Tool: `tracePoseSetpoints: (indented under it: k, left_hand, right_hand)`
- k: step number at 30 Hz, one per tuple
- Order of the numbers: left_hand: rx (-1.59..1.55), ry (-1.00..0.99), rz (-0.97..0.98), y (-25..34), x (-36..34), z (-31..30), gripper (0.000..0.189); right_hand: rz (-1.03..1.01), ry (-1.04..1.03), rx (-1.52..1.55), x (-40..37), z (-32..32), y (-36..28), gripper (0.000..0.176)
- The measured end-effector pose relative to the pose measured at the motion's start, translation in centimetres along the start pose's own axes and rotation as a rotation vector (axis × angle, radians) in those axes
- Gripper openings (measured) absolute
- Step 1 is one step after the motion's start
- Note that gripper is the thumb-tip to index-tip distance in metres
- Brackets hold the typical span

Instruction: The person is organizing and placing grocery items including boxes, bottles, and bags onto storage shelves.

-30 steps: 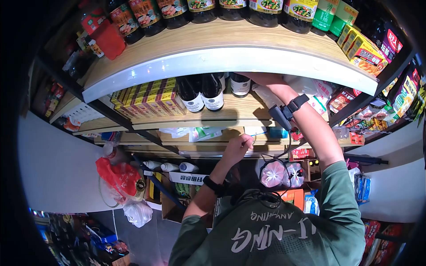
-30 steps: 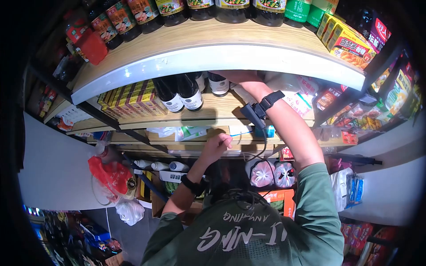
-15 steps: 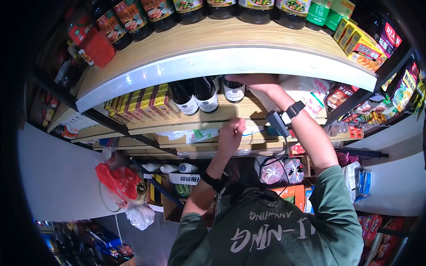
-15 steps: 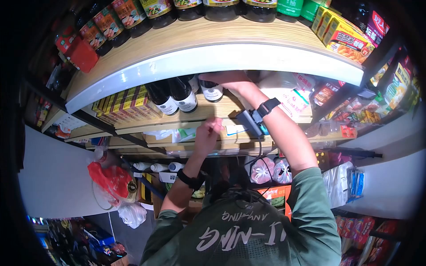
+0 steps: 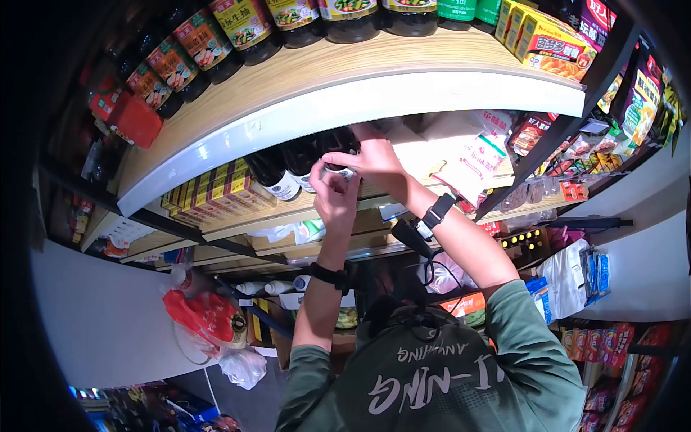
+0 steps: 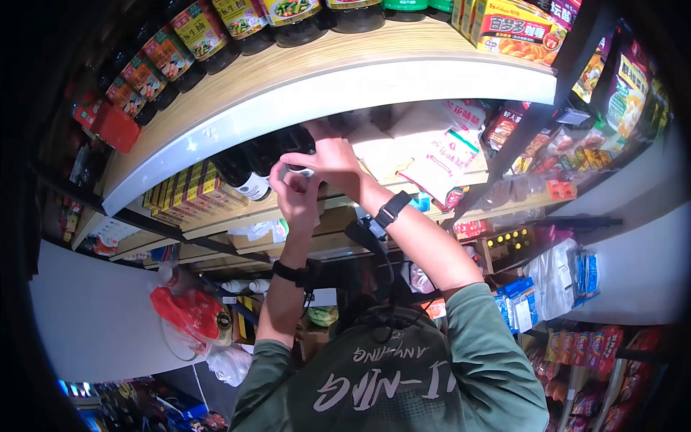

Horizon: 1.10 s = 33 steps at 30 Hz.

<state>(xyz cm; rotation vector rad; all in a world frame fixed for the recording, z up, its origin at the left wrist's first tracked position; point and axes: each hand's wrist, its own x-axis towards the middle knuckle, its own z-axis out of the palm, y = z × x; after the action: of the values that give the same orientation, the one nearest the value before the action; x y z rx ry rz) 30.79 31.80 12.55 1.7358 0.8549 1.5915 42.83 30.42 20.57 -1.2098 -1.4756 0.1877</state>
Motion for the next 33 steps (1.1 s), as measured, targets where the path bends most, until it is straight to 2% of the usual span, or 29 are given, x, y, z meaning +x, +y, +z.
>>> tracePoseSetpoints:
  k: [1,2,3,5,7,10,13,18,28,31,33]
  left_hand:
    - [0.061,-0.026,-0.050,0.6,-0.1,-0.3,0.066]
    - [0.124,-0.053,-0.099,1.7,0.1,-0.5,0.069]
    - [0.182,-0.065,-0.081,1.8,0.3,-0.6,0.078]
    - [0.237,-0.084,-0.085,2.1,0.6,-1.0,0.079]
    - [0.299,-0.123,-0.085,2.0,1.0,-1.6,0.082]
    - [0.309,-0.161,-0.171,4.2,1.9,-1.5,0.084]
    - [0.430,-0.183,-0.253,5.6,3.0,-1.2,0.087]
    - [0.561,-0.201,-0.187,5.1,3.7,-1.4,0.090]
    - [0.511,-0.293,-0.194,4.6,4.0,-1.8,0.088]
    - [0.420,-0.302,-0.170,4.1,4.1,-1.8,0.089]
    - [0.330,-0.334,-0.221,4.1,4.3,-1.8,0.089]
  right_hand:
    - [0.003,0.007,0.001,0.1,-0.3,0.4,0.065]
    - [0.066,0.006,-0.033,0.5,-0.8,1.5,0.057]
    - [0.129,0.005,-0.065,1.0,-1.2,2.9,0.050]
    - [0.195,0.010,-0.092,2.6,-1.5,6.6,0.043]
    - [-0.141,0.029,-0.558,4.5,-1.3,10.6,0.031]
    - [-0.145,0.045,-0.427,5.7,-2.9,5.9,0.026]
    - [-0.114,0.014,-0.361,5.8,-3.8,5.0,0.025]
    - [-0.084,-0.007,-0.367,5.9,-3.1,5.9,0.025]
    - [-0.070,-0.001,-0.372,5.8,-2.5,6.7,0.023]
    - [-0.071,0.001,-0.383,5.7,-2.3,6.8,0.023]
    - [-0.075,-0.001,-0.386,5.6,-2.2,6.7,0.023]
